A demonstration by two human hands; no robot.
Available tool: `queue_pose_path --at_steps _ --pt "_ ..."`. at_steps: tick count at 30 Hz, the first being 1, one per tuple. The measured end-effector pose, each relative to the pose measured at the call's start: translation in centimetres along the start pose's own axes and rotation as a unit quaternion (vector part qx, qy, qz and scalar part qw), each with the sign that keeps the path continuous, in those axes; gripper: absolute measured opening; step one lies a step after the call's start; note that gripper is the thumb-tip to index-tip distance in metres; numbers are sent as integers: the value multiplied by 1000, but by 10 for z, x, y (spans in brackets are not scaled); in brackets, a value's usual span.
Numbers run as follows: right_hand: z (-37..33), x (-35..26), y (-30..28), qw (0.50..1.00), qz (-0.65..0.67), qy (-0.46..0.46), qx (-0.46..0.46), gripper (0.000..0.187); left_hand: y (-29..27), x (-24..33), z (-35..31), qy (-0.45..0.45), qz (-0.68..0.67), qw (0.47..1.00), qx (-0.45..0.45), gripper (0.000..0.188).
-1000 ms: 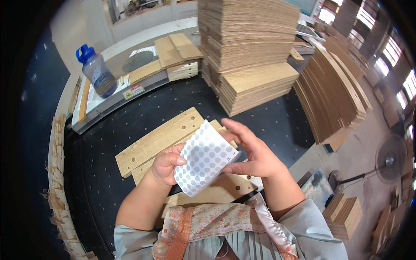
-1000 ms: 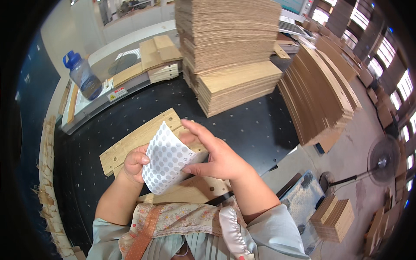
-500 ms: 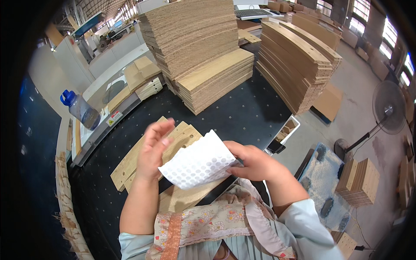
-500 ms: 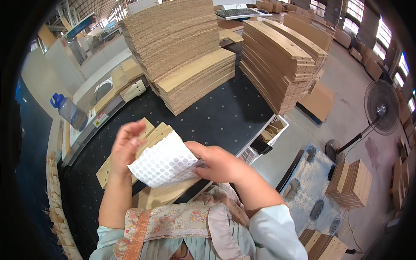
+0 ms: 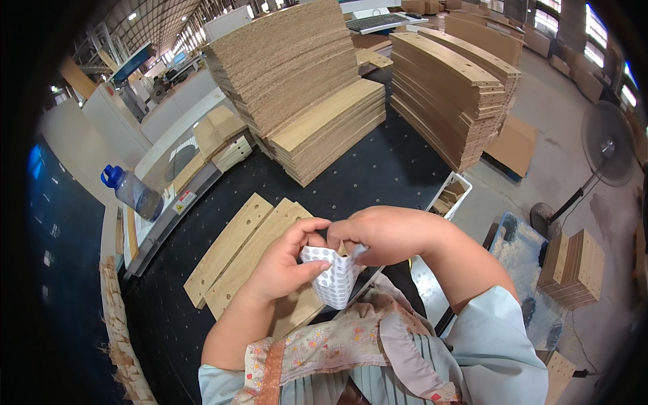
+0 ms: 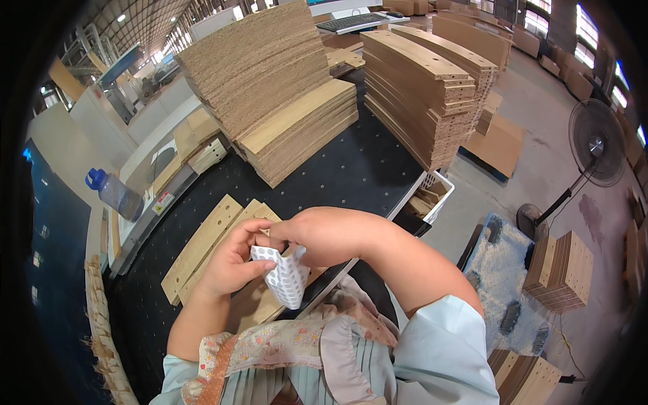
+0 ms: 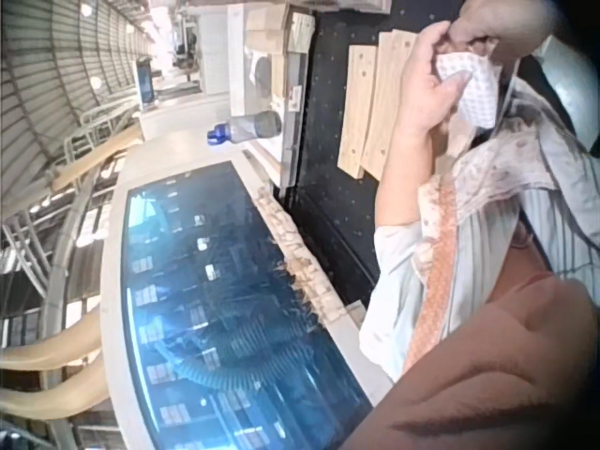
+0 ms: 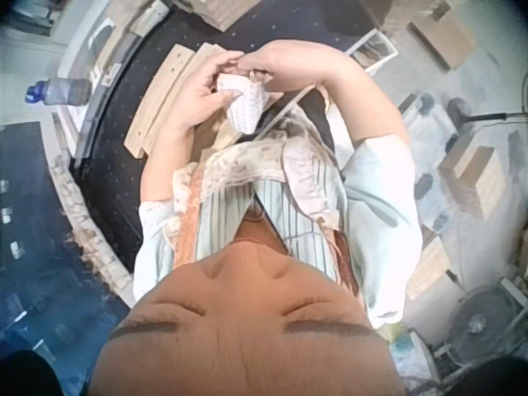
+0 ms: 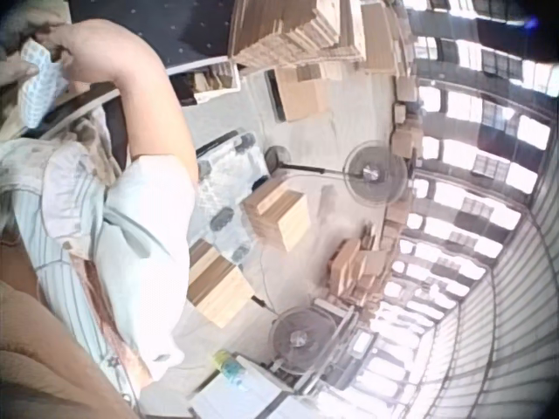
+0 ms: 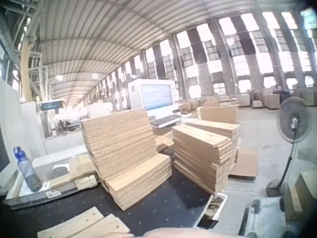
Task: The person peels circular stickers from a sheet by hand and applies them to cover holes on the edges of stacked wood panels.
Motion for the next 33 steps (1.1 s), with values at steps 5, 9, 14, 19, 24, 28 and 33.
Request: queue_pose_path --at_steps 5,9,14,19,24,28,33 --pt "-8 -10 -20 988 -46 -59 134 41 3 -28 -8 -74 -216 973 39 26" --pt "-21 -16 -32 946 -45 -130 294 53 3 -24 -5 41 -290 955 40 14" --pt "-29 12 4 919 208 -94 320 59 -5 -23 -9 102 -291 948 79 15" --pt "-12 27 46 880 351 -62 315 34 -2 -12 -12 124 -134 975 130 15" --pt "-23 28 37 901 217 -13 375 16 -1 22 -21 197 283 918 197 14" --pt "-28 34 32 906 202 12 373 15 6 30 -1 182 322 921 121 11" --pt "-54 37 0 862 181 -39 472 17 17 24 23 158 275 940 124 9"
Point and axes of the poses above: each hand's wrist, its own z-axis towards the middle knuckle, its own y-axis out of the palm, x = y × z, the point moved 8 cm from there along z, towards the middle knuckle
